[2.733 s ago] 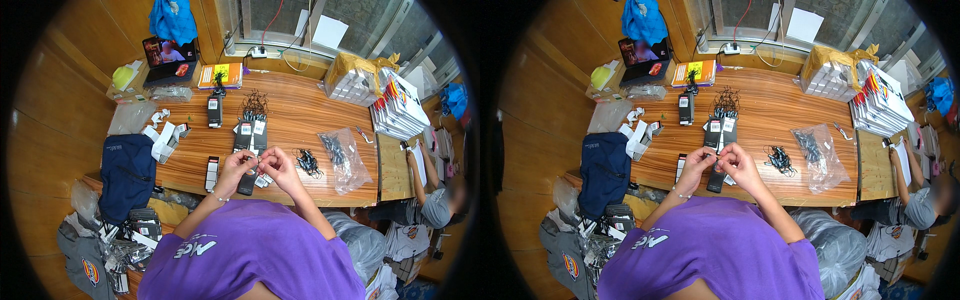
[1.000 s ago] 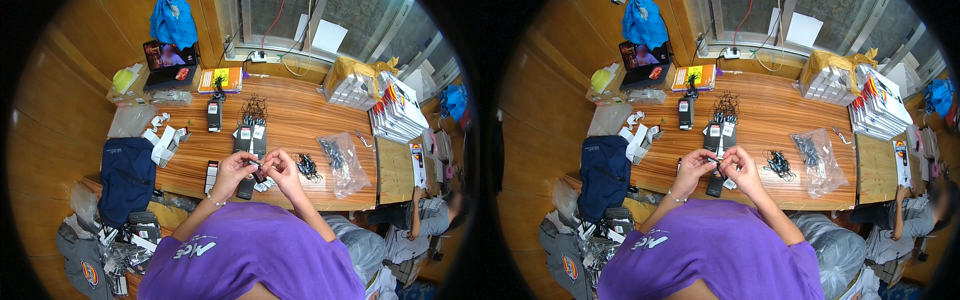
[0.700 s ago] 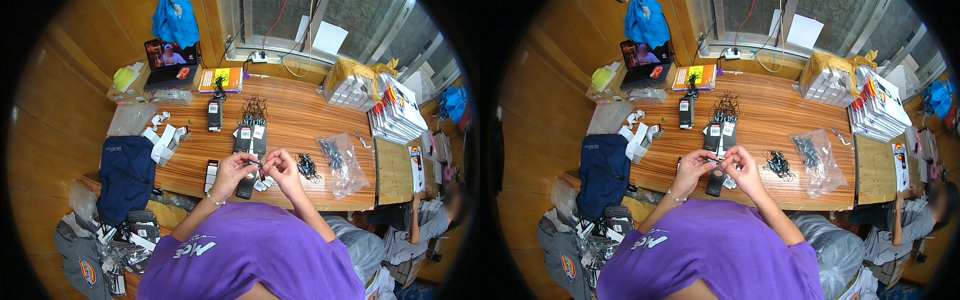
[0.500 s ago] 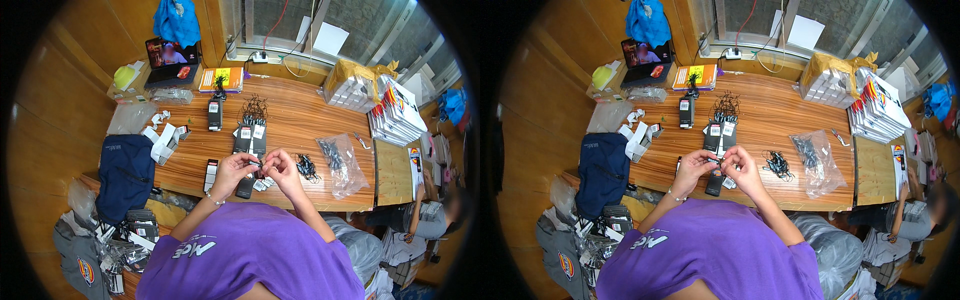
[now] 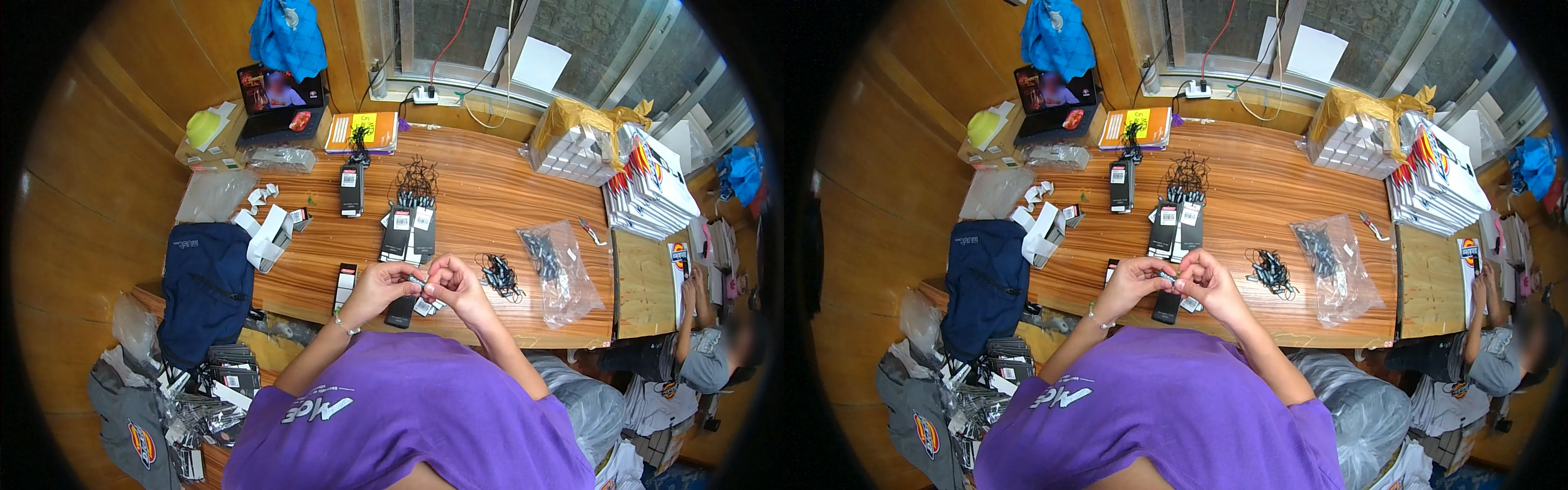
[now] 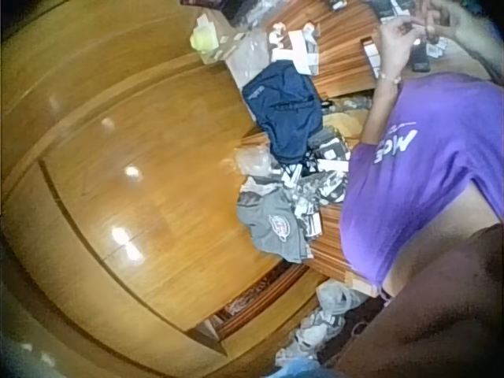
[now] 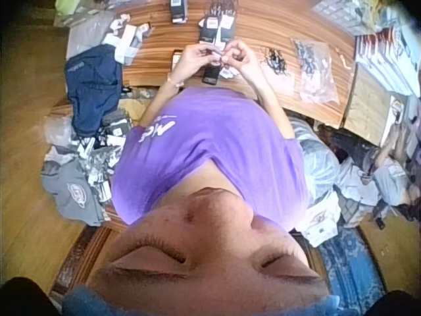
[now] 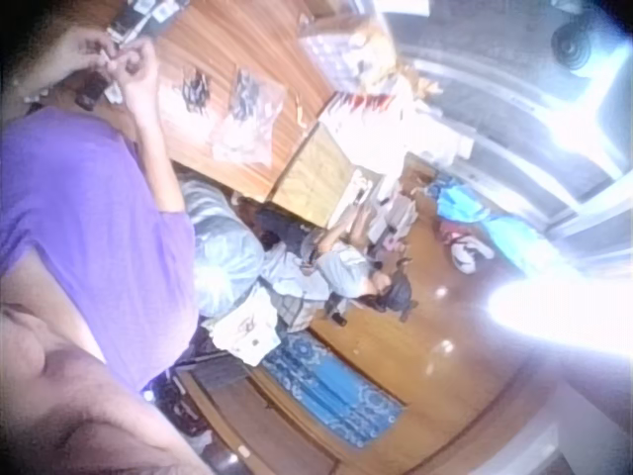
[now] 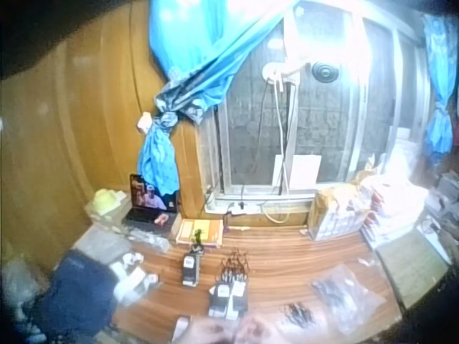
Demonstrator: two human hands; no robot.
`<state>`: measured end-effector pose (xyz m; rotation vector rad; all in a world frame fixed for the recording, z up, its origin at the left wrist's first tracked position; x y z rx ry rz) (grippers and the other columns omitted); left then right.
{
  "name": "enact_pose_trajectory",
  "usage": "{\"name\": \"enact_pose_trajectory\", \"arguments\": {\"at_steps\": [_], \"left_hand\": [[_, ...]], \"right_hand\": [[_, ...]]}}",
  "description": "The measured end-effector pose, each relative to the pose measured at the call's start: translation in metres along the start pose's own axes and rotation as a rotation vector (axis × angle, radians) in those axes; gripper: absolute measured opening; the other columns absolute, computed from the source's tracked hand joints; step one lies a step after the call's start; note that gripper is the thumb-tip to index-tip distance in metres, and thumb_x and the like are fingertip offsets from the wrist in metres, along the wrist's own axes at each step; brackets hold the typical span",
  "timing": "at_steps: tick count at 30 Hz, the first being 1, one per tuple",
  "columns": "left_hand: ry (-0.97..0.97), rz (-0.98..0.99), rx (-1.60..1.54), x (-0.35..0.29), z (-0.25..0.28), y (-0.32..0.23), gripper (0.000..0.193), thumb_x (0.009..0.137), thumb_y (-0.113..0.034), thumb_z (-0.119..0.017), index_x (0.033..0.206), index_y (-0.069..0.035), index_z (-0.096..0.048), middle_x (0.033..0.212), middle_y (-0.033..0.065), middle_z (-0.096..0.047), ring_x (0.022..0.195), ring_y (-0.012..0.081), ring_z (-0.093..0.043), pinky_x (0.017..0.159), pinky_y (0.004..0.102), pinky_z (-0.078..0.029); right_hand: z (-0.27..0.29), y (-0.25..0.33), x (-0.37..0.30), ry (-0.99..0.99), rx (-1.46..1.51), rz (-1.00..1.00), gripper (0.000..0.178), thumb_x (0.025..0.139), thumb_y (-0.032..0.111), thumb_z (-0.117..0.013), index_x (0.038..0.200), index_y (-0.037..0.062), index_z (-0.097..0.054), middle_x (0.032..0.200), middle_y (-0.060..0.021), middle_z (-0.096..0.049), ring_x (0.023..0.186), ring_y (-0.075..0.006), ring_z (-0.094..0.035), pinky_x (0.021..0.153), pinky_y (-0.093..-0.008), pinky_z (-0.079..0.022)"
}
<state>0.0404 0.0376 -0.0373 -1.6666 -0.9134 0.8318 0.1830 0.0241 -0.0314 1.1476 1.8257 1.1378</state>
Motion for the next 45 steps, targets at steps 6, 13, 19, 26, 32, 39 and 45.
{"name": "enact_pose_trajectory", "arguments": {"at_steps": [6,13,19,26,32,39,45], "left_hand": [[0.039,-0.039,-0.002,0.002,-0.001,-0.007,0.016,0.08,0.003,-0.061,0.095,0.004,-0.061,0.088,0.0078,-0.064,0.078,0.0124,-0.062,0.072,0.0233,-0.052],[0.076,-0.08,-0.011,0.001,-0.008,-0.009,0.013,0.08,0.002,-0.06,0.093,0.003,-0.061,0.086,0.0067,-0.063,0.076,0.0113,-0.061,0.07,0.023,-0.051],[-0.107,-0.075,0.036,0.008,0.001,-0.013,0.019,0.078,-0.001,-0.064,0.096,0.001,-0.061,0.089,0.006,-0.062,0.078,0.0122,-0.059,0.072,0.024,-0.049],[-0.435,-0.358,0.678,0.02,0.023,-0.006,0.043,0.076,-0.011,-0.067,0.114,-0.005,-0.049,0.104,0.0098,-0.053,0.091,0.02,-0.052,0.077,0.0302,-0.045],[-0.121,-0.066,0.266,0.008,-0.009,0.029,0.048,0.086,-0.008,-0.056,0.126,-0.005,-0.031,0.096,0.0103,-0.054,0.082,0.0162,-0.055,0.077,0.028,-0.045],[-0.108,-0.049,0.431,0.011,0.002,0.042,0.047,0.085,0.003,-0.047,0.13,-0.007,-0.036,0.112,0.01,-0.053,0.1,0.0145,-0.054,0.086,0.0267,-0.042],[-0.14,-0.107,0.411,0.061,0.031,0.065,0.043,0.082,0.005,-0.052,0.122,-0.008,-0.041,0.1,0.0099,-0.057,0.09,0.0153,-0.057,0.077,0.0256,-0.045]], "right_hand": [[0.003,0.004,0.003,0.042,0.022,0.022,0.023,0.079,-0.004,-0.062,0.095,0.0043,-0.047,0.08,-0.0016,-0.057,0.074,-0.0079,-0.056,0.068,-0.0212,-0.046],[0.005,0.004,0.006,0.129,0.029,0.053,0.021,0.078,-0.001,-0.065,0.094,0.0032,-0.051,0.089,-0.0023,-0.057,0.081,-0.0086,-0.056,0.073,-0.0215,-0.047],[-0.007,-0.011,0.009,0.04,-0.2,0.015,0.022,0.091,0.02,-0.053,0.1,0.0012,-0.055,0.094,-0.0036,-0.057,0.087,-0.0087,-0.052,0.079,-0.0259,-0.043],[-0.004,-0.036,0.02,-0.035,0.271,-0.181,0.028,0.096,0.023,-0.036,0.096,0.0004,-0.054,0.088,-0.0118,-0.062,0.082,-0.0198,-0.062,0.079,-0.0292,-0.048],[0.015,-0.036,0.021,-0.181,0.348,-0.099,0.028,0.095,0.022,-0.039,0.097,-0.0004,-0.056,0.091,-0.0085,-0.059,0.085,-0.0166,-0.057,0.081,-0.0303,-0.046],[0.045,-0.035,0.028,-0.347,0.28,-0.078,0.022,0.095,0.024,-0.041,0.096,0.0093,-0.057,0.089,-0.0004,-0.056,0.085,-0.0088,-0.05,0.071,-0.026,-0.041],[0.098,0.01,0.077,-0.474,0.019,0.119,0.02,0.094,0.025,-0.043,0.085,0.0131,-0.056,0.081,0.0036,-0.054,0.076,-0.0075,-0.046,0.066,-0.0255,-0.036]]}}
Point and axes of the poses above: each hand's wrist, its own x-axis towards the middle knuckle, its own z-axis out of the back of the hand, y = z × x, the point moved 5 cm from there along x, towards the middle knuckle
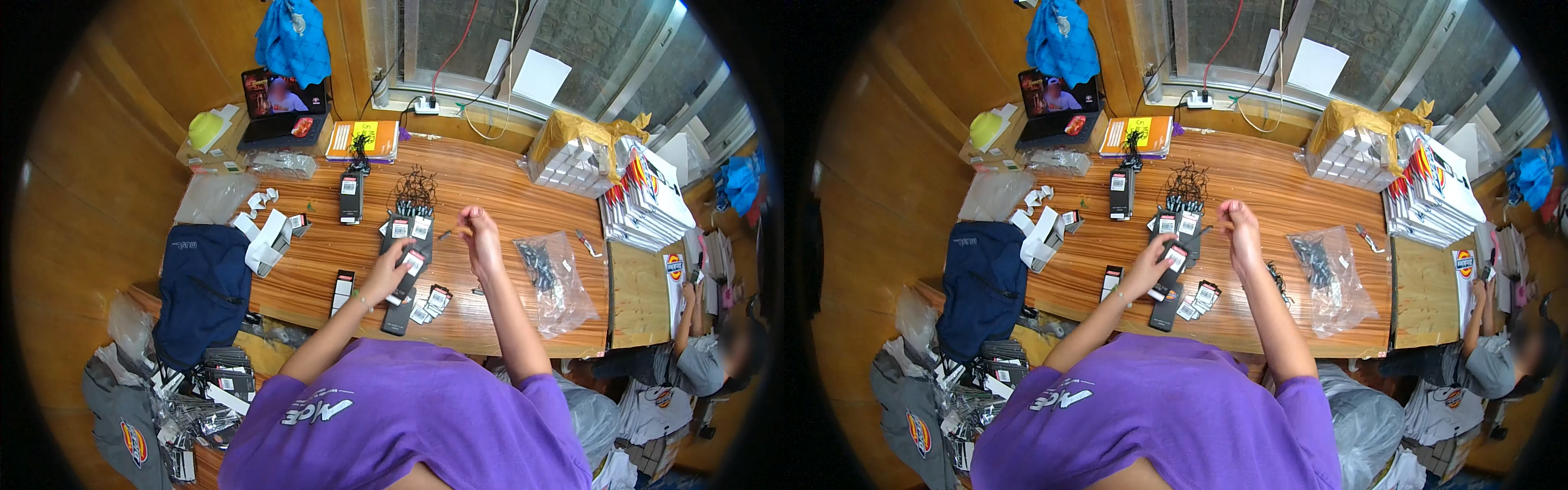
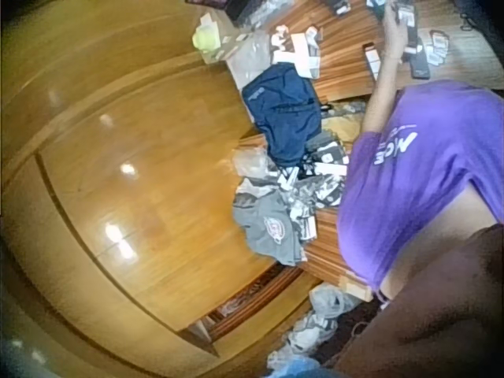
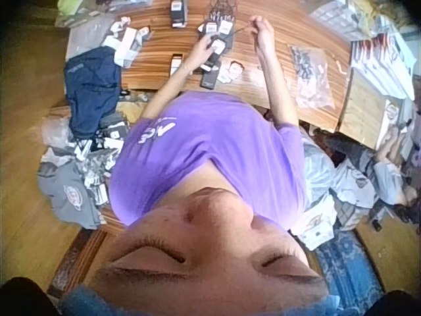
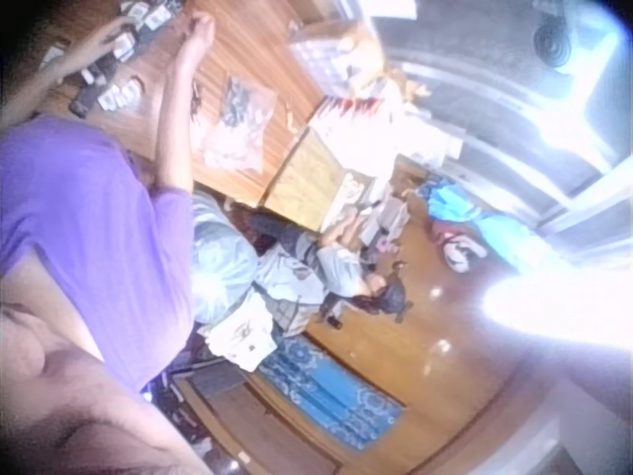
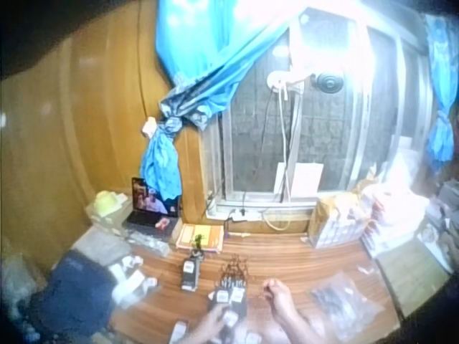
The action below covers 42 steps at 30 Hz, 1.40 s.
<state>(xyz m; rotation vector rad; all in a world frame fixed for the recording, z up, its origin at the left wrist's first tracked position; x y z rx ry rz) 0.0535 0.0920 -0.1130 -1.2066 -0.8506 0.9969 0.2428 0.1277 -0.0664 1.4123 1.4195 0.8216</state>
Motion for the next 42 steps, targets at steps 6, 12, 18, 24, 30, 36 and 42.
{"name": "enact_pose_trajectory", "arguments": {"at_steps": [6,12,18,24,30,36,42], "left_hand": [[-0.068,0.057,0.002,0.058,0.007,0.056,0.038,0.08,0.006,-0.056,0.112,-0.006,-0.039,0.084,0.0069,-0.056,0.08,0.0121,-0.056,0.065,0.0249,-0.046],[-0.197,-0.039,0.453,0.069,0.004,0.029,0.038,0.07,-0.003,-0.069,0.103,-0.009,-0.051,0.086,0.0087,-0.052,0.082,0.0235,-0.053,0.076,0.0322,-0.044],[-0.34,-0.129,0.757,0.059,0.011,0.018,0.066,0.068,-0.015,-0.072,0.126,-0.008,-0.041,0.114,0.016,-0.046,0.107,0.0328,-0.041,0.093,0.0402,-0.034],[-0.395,-0.08,0.667,0.001,0.019,0.02,0.068,0.073,-0.016,-0.068,0.13,-0.003,-0.033,0.122,0.0181,-0.043,0.112,0.0355,-0.038,0.096,0.043,-0.031],[-0.502,0.068,0.692,-0.081,0.056,0.024,0.063,0.073,-0.017,-0.068,0.126,-0.003,-0.038,0.119,0.0185,-0.045,0.109,0.0354,-0.041,0.095,0.0412,-0.033],[-0.05,0.087,0.321,-0.075,0.024,0.015,0.049,0.074,-0.015,-0.069,0.117,-0.004,-0.049,0.114,0.0124,-0.05,0.107,0.0269,-0.048,0.088,0.0338,-0.043],[0.16,0.057,0.656,-0.049,-0.005,0.033,0.065,0.064,-0.006,-0.074,0.123,-0.003,-0.046,0.119,0.012,-0.048,0.112,0.0293,-0.045,0.097,0.0344,-0.037]], "right_hand": [[-0.021,0.026,0.075,0.034,-0.124,0.139,0.023,0.093,0.023,-0.043,0.08,0.0117,-0.057,0.076,0.0041,-0.054,0.067,-0.0051,-0.043,0.06,-0.0207,-0.034],[-0.029,0.016,0.103,0.092,-0.176,0.073,0.022,0.093,0.025,-0.042,0.083,0.0123,-0.057,0.073,0.0046,-0.054,0.063,-0.005,-0.044,0.057,-0.0199,-0.034],[-0.044,-0.014,0.136,0.125,-0.214,-0.035,0.024,0.093,0.022,-0.042,0.084,0.0074,-0.058,0.068,0.0027,-0.053,0.054,-0.006,-0.045,0.047,-0.0204,-0.035],[-0.04,-0.056,0.178,0.139,-0.411,-0.09,0.023,0.091,0.02,-0.048,0.108,0.0052,-0.055,0.085,-0.0055,-0.057,0.065,-0.0115,-0.054,0.053,-0.0242,-0.042],[0.005,-0.078,0.133,0.134,-0.68,0.363,0.033,0.083,0.016,-0.06,0.11,-0.0024,-0.055,0.091,-0.0125,-0.064,0.08,-0.0191,-0.059,0.072,-0.0301,-0.047],[0.043,-0.098,-0.042,0.34,-1.055,0.021,0.035,0.073,0.022,-0.07,0.094,-0.001,-0.055,0.086,-0.0156,-0.061,0.077,-0.0254,-0.058,0.07,-0.0334,-0.046],[0.04,-0.111,-0.087,0.238,-1.366,0.254,0.045,0.062,0.027,-0.076,0.095,0.0053,-0.053,0.094,-0.0133,-0.052,0.091,-0.0318,-0.052,0.075,-0.0403,-0.045]]}}
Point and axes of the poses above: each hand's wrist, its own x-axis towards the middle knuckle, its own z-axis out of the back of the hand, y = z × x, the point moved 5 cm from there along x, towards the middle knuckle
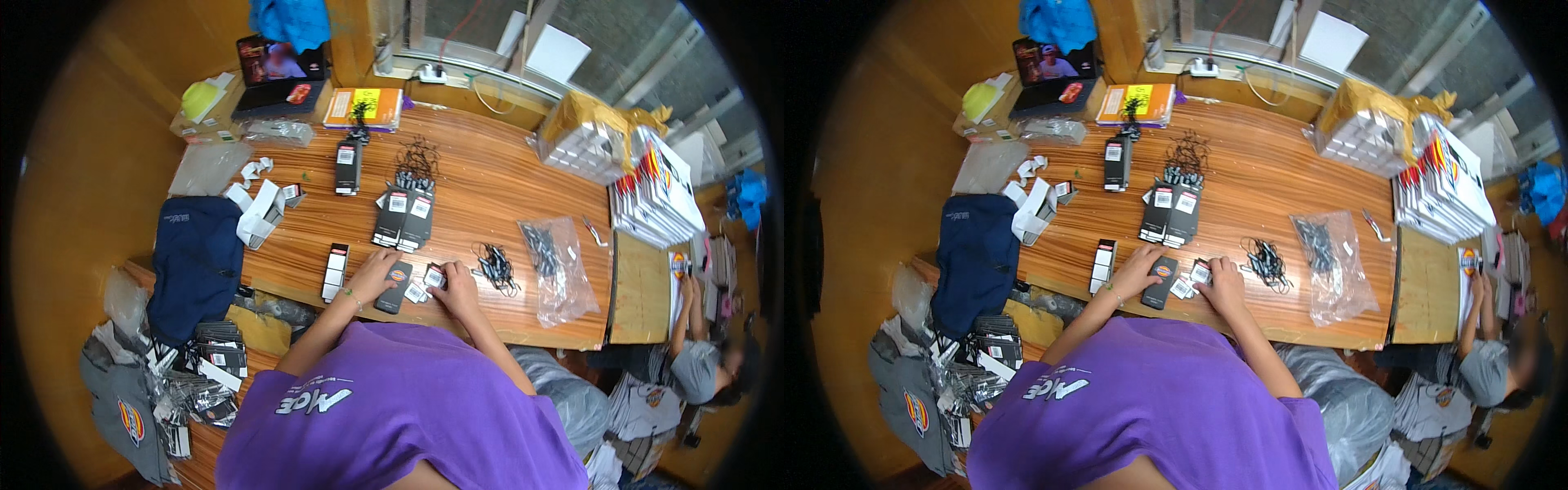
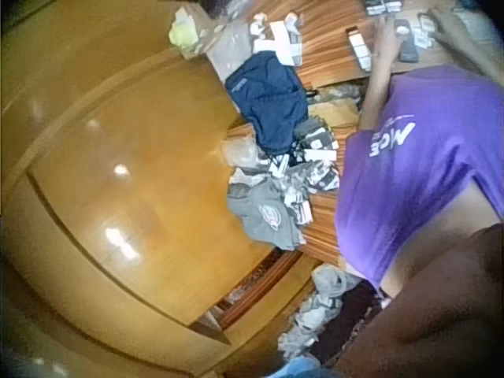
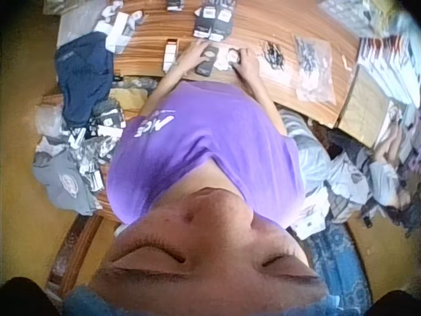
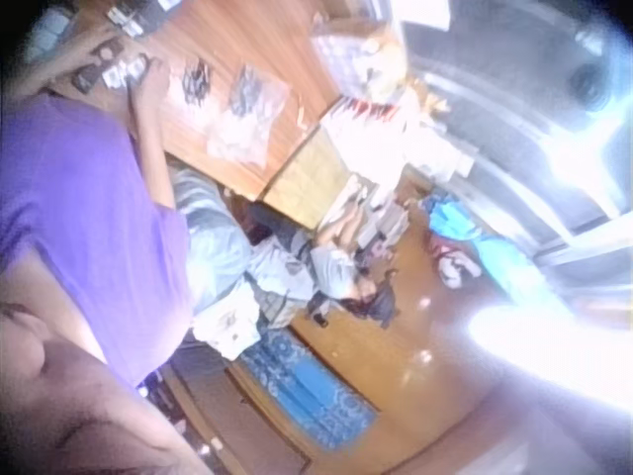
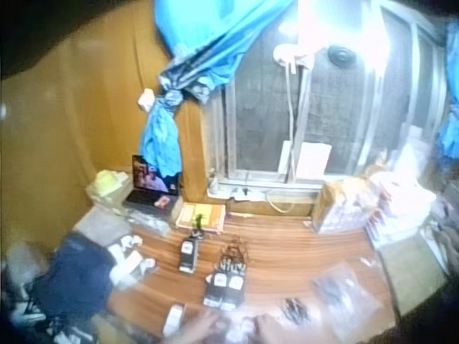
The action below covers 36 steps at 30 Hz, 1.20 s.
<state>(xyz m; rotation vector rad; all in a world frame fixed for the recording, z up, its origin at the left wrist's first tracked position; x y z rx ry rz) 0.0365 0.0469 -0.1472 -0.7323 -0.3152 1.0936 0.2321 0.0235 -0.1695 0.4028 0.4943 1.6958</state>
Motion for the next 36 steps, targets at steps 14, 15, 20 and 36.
{"name": "enact_pose_trajectory", "arguments": {"at_steps": [14,15,20,36], "left_hand": [[-0.145,-0.097,0.006,-0.01,0.007,0.004,0.053,0.058,-0.011,-0.078,0.106,-0.005,-0.056,0.103,0.0085,-0.05,0.097,0.0281,-0.051,0.085,0.0358,-0.042],[-0.139,-0.075,-0.054,-0.01,0.006,0.005,0.053,0.058,-0.011,-0.078,0.106,-0.005,-0.056,0.104,0.0088,-0.05,0.097,0.028,-0.051,0.084,0.0355,-0.043],[-0.17,-0.036,-0.078,-0.014,0.006,0.013,0.052,0.059,-0.011,-0.078,0.105,-0.003,-0.056,0.102,0.0094,-0.049,0.099,0.0288,-0.051,0.085,0.0361,-0.042],[-0.225,0.197,-0.727,-0.017,-0.006,0.028,0.029,0.075,0.002,-0.066,0.101,-0.001,-0.054,0.08,0.0093,-0.061,0.073,0.0115,-0.059,0.062,0.0213,-0.048]], "right_hand": [[0.002,-0.003,0.0,-0.108,0.151,-0.092,0.042,0.06,0.013,-0.077,0.093,0.004,-0.054,0.092,-0.0141,-0.052,0.09,-0.0317,-0.052,0.076,-0.0395,-0.044],[0.001,-0.006,0.0,-0.116,0.216,-0.117,0.04,0.059,0.011,-0.077,0.091,0.0038,-0.054,0.089,-0.0139,-0.052,0.087,-0.0309,-0.052,0.074,-0.0388,-0.044],[-0.01,-0.019,0.002,-0.143,0.507,-0.21,0.03,0.063,-0.001,-0.072,0.085,0.0017,-0.052,0.065,-0.0068,-0.048,0.06,-0.0183,-0.047,0.057,-0.029,-0.041],[-0.023,-0.02,-0.008,0.006,0.957,-0.315,0.025,0.081,-0.002,-0.055,0.106,0.0006,-0.056,0.063,0.0009,-0.051,0.055,-0.0067,-0.046,0.051,-0.0213,-0.039]]}}
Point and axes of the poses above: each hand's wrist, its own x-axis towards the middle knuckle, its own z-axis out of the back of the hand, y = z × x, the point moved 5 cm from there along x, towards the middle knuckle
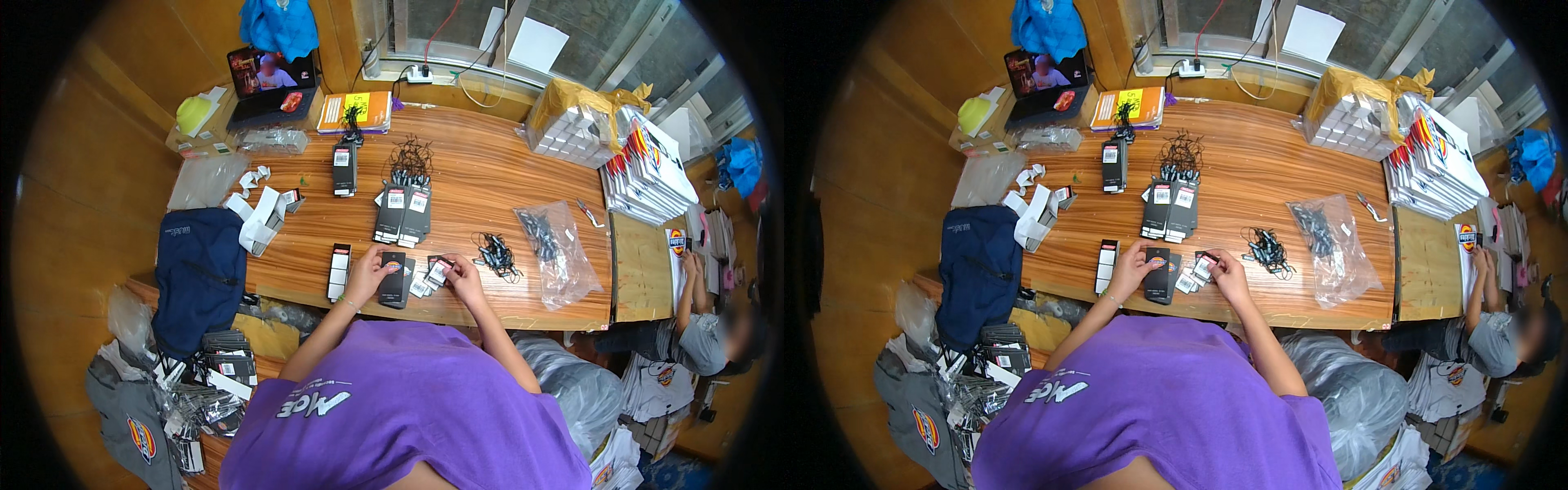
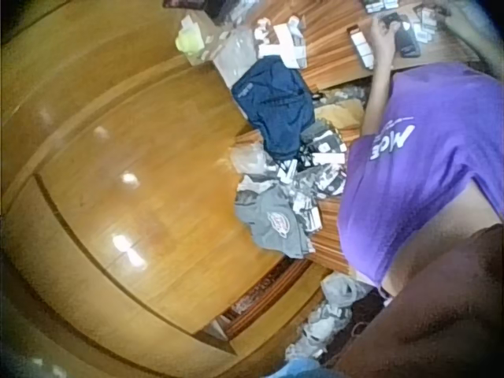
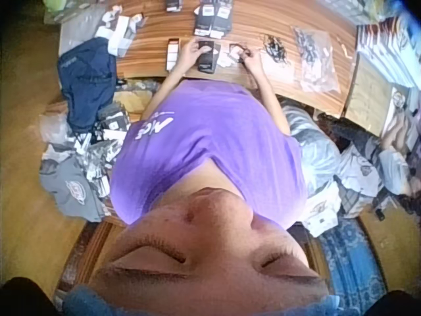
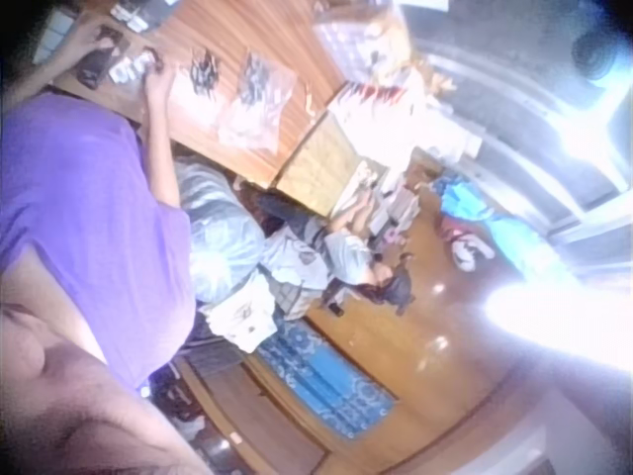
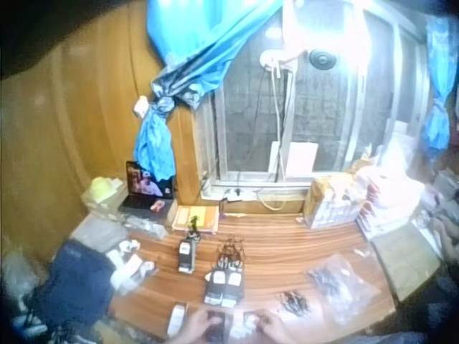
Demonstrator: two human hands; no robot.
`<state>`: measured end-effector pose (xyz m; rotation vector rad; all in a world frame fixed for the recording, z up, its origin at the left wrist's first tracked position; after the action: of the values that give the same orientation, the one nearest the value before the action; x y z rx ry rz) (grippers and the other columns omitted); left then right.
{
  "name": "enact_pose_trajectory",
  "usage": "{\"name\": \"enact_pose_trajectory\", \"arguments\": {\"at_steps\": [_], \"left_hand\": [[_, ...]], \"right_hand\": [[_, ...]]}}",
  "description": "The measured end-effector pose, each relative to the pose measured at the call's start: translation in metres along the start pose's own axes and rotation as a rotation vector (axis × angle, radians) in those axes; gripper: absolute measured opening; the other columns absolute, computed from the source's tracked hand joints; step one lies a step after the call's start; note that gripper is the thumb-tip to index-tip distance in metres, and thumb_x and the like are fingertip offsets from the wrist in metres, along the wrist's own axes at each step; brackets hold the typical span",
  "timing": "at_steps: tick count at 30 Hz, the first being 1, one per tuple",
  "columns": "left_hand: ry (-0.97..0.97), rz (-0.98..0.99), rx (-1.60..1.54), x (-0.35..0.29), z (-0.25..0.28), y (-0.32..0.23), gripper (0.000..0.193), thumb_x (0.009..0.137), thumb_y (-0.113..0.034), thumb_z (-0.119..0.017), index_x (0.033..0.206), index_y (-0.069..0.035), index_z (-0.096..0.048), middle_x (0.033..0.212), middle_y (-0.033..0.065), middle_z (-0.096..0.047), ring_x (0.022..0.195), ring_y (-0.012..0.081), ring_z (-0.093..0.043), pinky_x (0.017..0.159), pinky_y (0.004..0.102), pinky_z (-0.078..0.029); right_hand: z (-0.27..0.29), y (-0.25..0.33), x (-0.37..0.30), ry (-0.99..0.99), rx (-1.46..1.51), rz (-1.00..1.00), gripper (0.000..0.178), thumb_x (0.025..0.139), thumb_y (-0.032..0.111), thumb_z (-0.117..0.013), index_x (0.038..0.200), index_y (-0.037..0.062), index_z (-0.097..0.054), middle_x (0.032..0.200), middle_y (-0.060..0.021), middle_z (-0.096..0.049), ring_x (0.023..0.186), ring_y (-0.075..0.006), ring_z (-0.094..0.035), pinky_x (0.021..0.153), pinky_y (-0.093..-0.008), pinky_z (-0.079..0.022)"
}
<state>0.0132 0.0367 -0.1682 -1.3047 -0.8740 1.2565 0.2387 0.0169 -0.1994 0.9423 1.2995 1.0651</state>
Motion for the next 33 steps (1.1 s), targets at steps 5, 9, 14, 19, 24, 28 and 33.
{"name": "enact_pose_trajectory", "arguments": {"at_steps": [5,9,14,19,24,28,33], "left_hand": [[-0.24,-0.521,0.665,-0.002,0.004,-0.028,0.029,0.076,0.0,-0.065,0.102,-0.001,-0.053,0.074,0.0074,-0.061,0.068,0.0114,-0.058,0.061,0.0217,-0.047],[-0.036,-0.108,0.158,0.003,0.002,-0.003,0.027,0.077,-0.003,-0.066,0.101,-0.001,-0.054,0.07,0.0073,-0.062,0.065,0.012,-0.059,0.061,0.0234,-0.047],[0.031,-0.041,-0.1,-0.005,-0.011,-0.03,0.024,0.08,-0.002,-0.063,0.102,-0.001,-0.054,0.07,0.0053,-0.063,0.069,0.0086,-0.06,0.062,0.0215,-0.047],[0.115,-0.019,-0.219,-0.011,-0.03,-0.043,0.028,0.08,0.001,-0.062,0.106,-0.001,-0.053,0.076,0.0046,-0.063,0.075,0.0078,-0.06,0.064,0.0197,-0.047],[0.115,0.003,-0.267,-0.007,-0.034,-0.045,0.024,0.083,0.001,-0.059,0.106,-0.001,-0.052,0.079,0.0047,-0.062,0.077,0.0082,-0.06,0.066,0.0192,-0.047],[0.077,0.0,-0.257,0.0,-0.027,-0.038,0.02,0.086,-0.002,-0.054,0.106,-0.001,-0.052,0.081,0.0039,-0.062,0.071,0.0044,-0.055,0.058,0.0168,-0.042],[0.081,0.022,-0.256,0.011,-0.024,-0.044,0.017,0.088,-0.004,-0.051,0.105,-0.001,-0.051,0.082,0.0025,-0.062,0.067,0.0019,-0.051,0.052,0.0153,-0.036]], "right_hand": [[-0.013,-0.008,0.002,0.084,0.08,0.015,0.025,0.082,-0.002,-0.053,0.107,0.0013,-0.056,0.067,0.0006,-0.054,0.058,-0.0063,-0.047,0.054,-0.021,-0.04],[-0.021,0.009,-0.002,0.122,0.115,0.006,0.025,0.083,-0.002,-0.053,0.108,0.0014,-0.056,0.07,0.0004,-0.055,0.061,-0.0059,-0.048,0.057,-0.0211,-0.04],[-0.035,0.04,-0.014,0.187,0.06,0.13,0.028,0.082,-0.001,-0.055,0.11,0.0011,-0.053,0.068,0.0004,-0.053,0.06,-0.0067,-0.046,0.056,-0.0217,-0.039],[-0.037,0.061,-0.02,0.112,-0.214,0.201,0.033,0.081,0.004,-0.06,0.113,0.002,-0.05,0.059,-0.0018,-0.046,0.055,-0.0088,-0.043,0.051,-0.025,-0.036],[-0.027,0.072,-0.018,0.223,-0.18,0.146,0.032,0.081,0.011,-0.063,0.11,0.0026,-0.051,0.059,-0.0041,-0.05,0.053,-0.0133,-0.047,0.052,-0.0262,-0.04],[0.035,0.065,-0.001,-0.113,-0.61,0.211,0.023,0.078,0.013,-0.064,0.097,0.003,-0.055,0.072,-0.0104,-0.059,0.066,-0.0239,-0.056,0.062,-0.0337,-0.046],[0.067,0.032,0.008,-0.137,-1.005,0.457,0.015,0.072,0.009,-0.065,0.084,0.0033,-0.058,0.077,-0.0124,-0.059,0.077,-0.0329,-0.056,0.07,-0.0392,-0.045]]}}
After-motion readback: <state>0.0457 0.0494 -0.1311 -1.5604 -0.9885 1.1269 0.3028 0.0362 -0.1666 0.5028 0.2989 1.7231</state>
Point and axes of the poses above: each hand's wrist, its own x-axis towards the middle knuckle, its own z-axis out of the back of the hand, y = z × x, the point moved 5 cm from there along x, towards the middle knuckle
